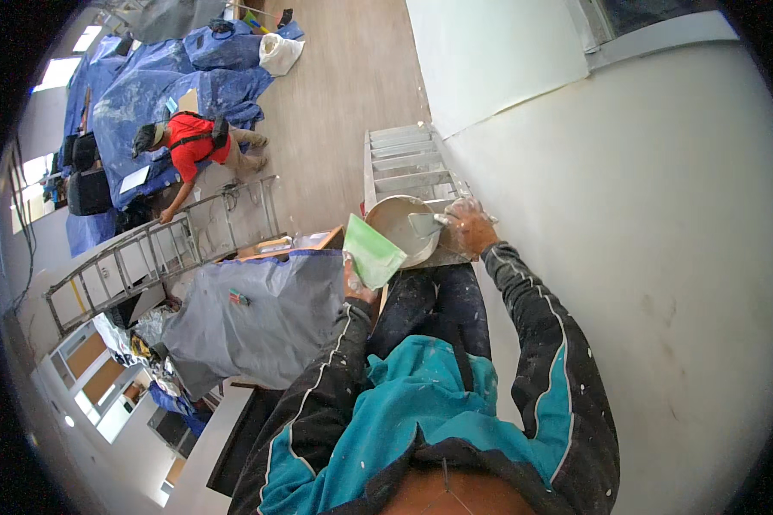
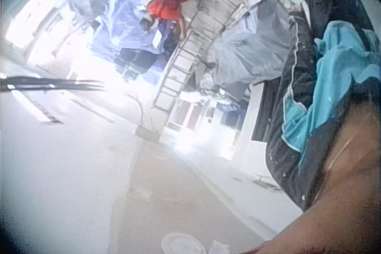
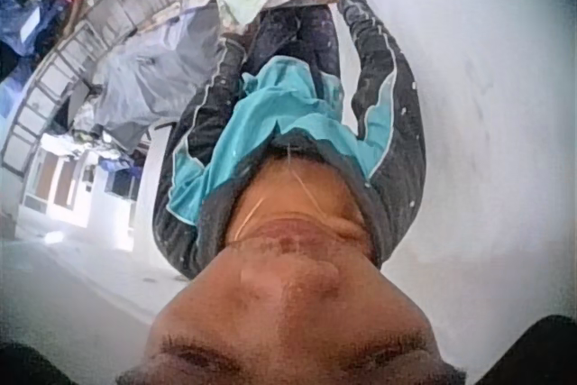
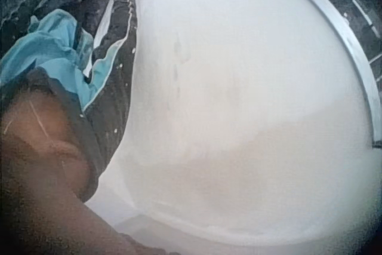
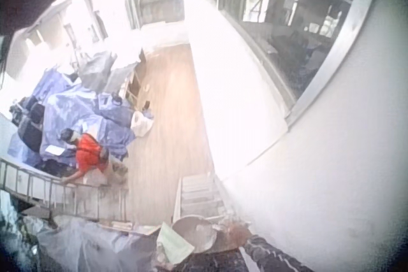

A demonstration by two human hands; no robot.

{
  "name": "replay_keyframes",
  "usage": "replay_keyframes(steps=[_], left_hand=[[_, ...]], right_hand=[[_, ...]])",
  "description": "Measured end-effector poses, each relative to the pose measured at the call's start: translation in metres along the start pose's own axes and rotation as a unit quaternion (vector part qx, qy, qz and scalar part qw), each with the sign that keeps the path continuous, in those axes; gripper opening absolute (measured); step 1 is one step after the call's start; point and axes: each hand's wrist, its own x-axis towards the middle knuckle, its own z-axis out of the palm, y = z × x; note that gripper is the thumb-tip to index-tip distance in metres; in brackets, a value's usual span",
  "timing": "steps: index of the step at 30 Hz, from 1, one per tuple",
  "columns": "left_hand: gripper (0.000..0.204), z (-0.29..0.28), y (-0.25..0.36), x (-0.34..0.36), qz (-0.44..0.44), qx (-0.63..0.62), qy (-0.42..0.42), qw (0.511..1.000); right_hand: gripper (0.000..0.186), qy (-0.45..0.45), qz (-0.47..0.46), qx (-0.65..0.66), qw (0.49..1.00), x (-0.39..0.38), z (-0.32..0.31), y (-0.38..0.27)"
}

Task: The person applies and smooths joint compound onto the wall using a plastic spreader, feels the wall surface by hand, and scrapes the spreader with a putty knife.

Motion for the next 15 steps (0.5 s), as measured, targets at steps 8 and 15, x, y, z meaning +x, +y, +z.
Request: replay_keyframes(steps=[8, 15], left_hand=[[0.054, -0.001, 0.001, 0.01, -0.003, 0.061, 0.001, 0.998], [0.054, -0.008, -0.001, 0.02, -0.021, 0.095, 0.008, 0.995]], right_hand=[[0.043, -0.044, -0.035, -0.046, 0.997, 0.036, -0.005, 0.033], [0.039, -0.009, 0.002, -0.031, 0.999, 0.026, 0.011, 0.046]])
